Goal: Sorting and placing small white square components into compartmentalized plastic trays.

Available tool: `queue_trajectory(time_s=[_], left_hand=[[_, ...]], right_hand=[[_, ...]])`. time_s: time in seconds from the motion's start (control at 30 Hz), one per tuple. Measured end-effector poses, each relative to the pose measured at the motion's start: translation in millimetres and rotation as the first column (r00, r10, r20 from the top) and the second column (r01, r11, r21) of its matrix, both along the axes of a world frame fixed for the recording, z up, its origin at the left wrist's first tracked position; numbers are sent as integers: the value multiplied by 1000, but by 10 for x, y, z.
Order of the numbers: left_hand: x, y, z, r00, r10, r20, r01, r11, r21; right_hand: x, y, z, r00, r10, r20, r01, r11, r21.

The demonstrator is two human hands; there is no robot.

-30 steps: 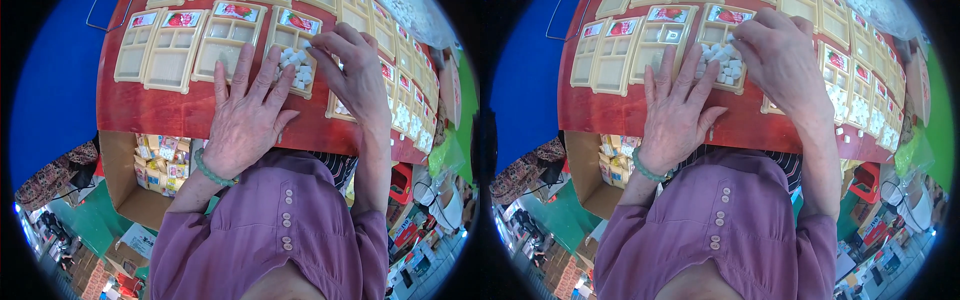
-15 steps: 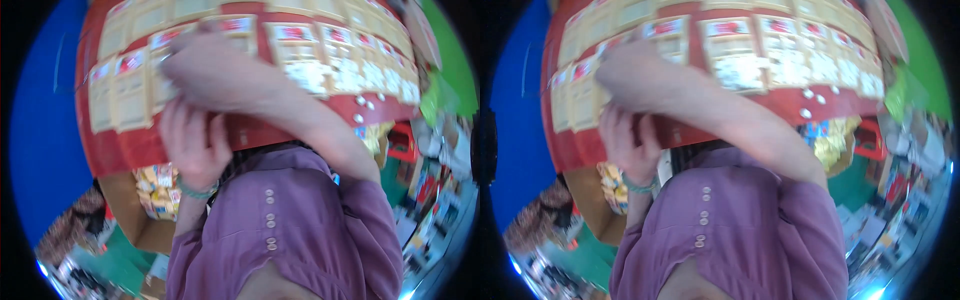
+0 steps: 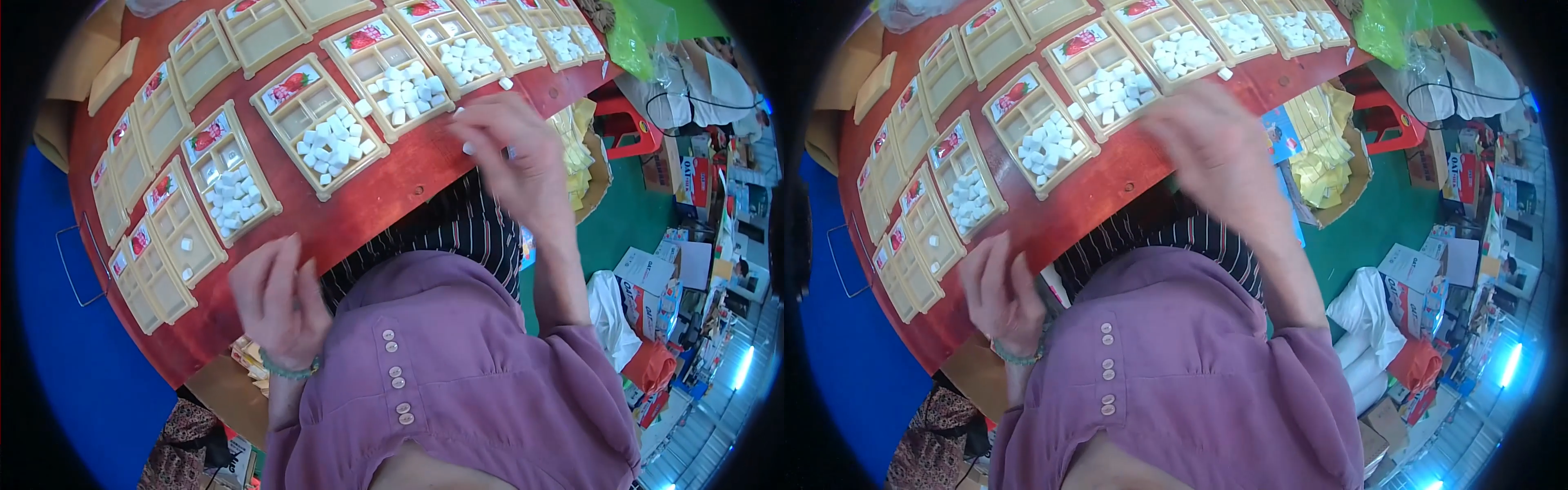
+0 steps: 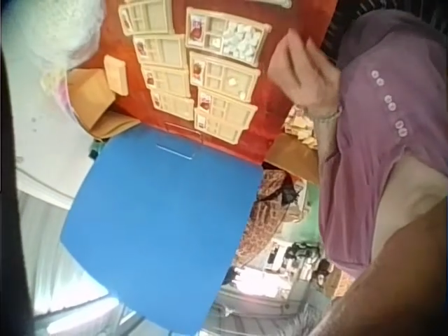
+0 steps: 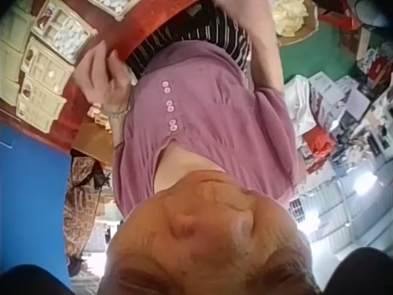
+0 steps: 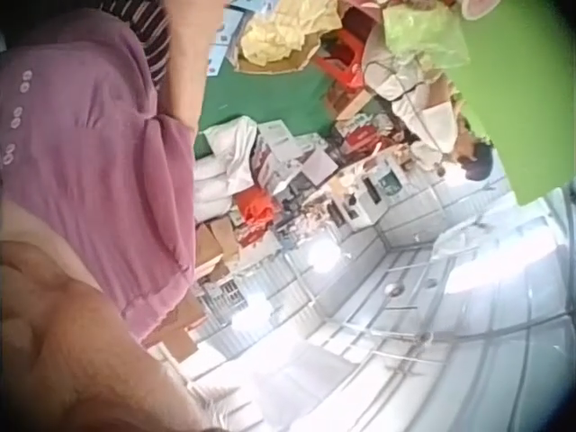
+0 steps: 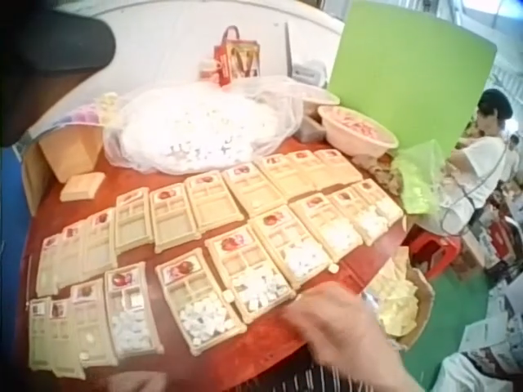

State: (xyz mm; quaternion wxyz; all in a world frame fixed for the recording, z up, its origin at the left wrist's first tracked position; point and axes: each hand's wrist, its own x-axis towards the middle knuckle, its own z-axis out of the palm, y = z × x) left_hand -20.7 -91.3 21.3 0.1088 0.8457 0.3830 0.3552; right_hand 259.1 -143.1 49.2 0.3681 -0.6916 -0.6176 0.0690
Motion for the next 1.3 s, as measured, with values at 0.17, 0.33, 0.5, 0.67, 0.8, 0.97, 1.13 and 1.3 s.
queue_trajectory(time_s=[0.17, 0.33, 0.5, 0.67, 0.8, 0.97, 1.13, 1.3], left_hand=[[844, 60, 19, 900, -426, 95, 433, 899, -71], [1503, 26, -111, 885, -466, -3, 466, 884, 48], [1651, -7, -207, 922, -354, -155, 369, 926, 84], [1712, -34, -166, 938, -290, -191, 298, 955, 12], [1748, -32, -166, 939, -280, -198, 286, 958, -1], [1796, -14, -183, 944, -267, -195, 265, 963, -35], [1929, 1, -198, 940, -243, -241, 238, 970, -49], [1919, -17, -236, 969, -182, -165, 182, 983, -12]], right_hand=[[280, -148, -216, 971, -232, 66, 232, 973, 4], [375, -68, -431, 957, -173, 232, 156, 984, 91], [492, -74, -415, 959, -279, 54, 272, 955, 120], [626, -1, -477, 934, -268, 235, 255, 963, 84], [610, 44, -482, 896, -315, 314, 302, 949, 92], [614, 109, -494, 913, -351, 210, 348, 936, 52], [719, 52, -541, 920, -321, 222, 316, 947, 60], [487, -28, -395, 959, -284, -19, 280, 953, -114]])
